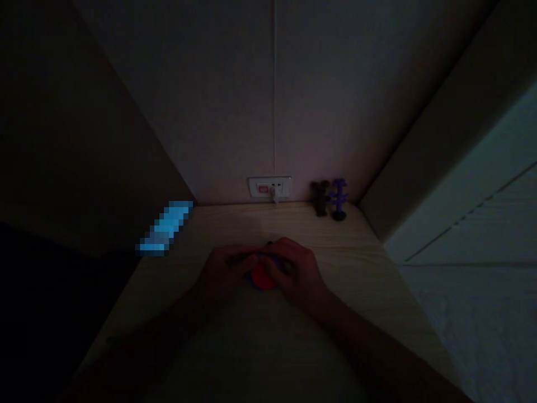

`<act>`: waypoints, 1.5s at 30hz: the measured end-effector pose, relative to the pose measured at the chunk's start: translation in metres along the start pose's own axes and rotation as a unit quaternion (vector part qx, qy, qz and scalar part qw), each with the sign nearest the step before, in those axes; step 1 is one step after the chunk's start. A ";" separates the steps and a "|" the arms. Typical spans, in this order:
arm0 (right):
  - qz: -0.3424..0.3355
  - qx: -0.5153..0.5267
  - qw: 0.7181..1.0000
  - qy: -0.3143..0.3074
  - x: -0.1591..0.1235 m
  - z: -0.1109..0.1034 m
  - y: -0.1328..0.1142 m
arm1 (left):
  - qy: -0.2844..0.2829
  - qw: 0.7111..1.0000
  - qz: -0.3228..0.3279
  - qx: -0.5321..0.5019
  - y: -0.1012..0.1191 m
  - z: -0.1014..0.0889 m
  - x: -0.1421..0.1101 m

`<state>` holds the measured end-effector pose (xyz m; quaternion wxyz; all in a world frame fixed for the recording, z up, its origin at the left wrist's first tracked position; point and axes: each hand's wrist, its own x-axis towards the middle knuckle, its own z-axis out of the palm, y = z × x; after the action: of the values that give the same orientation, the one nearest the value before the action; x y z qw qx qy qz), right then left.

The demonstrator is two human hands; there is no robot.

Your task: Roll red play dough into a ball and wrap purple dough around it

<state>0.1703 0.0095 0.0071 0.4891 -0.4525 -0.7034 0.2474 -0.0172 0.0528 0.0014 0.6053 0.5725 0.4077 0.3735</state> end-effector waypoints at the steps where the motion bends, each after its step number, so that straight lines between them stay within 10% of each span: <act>1: -0.005 0.005 1.000 -0.007 0.000 0.000 0.000 | 0.008 1.000 0.001 0.002 0.001 0.000 0.000; 45: 0.000 -0.020 1.000 0.020 0.001 -0.003 0.005 | -0.023 0.998 -0.019 -0.055 0.001 -0.002 0.000</act>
<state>0.1748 0.0129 0.0048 0.4936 -0.4673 -0.6982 0.2246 -0.0190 0.0535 0.0022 0.6524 0.5387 0.3831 0.3706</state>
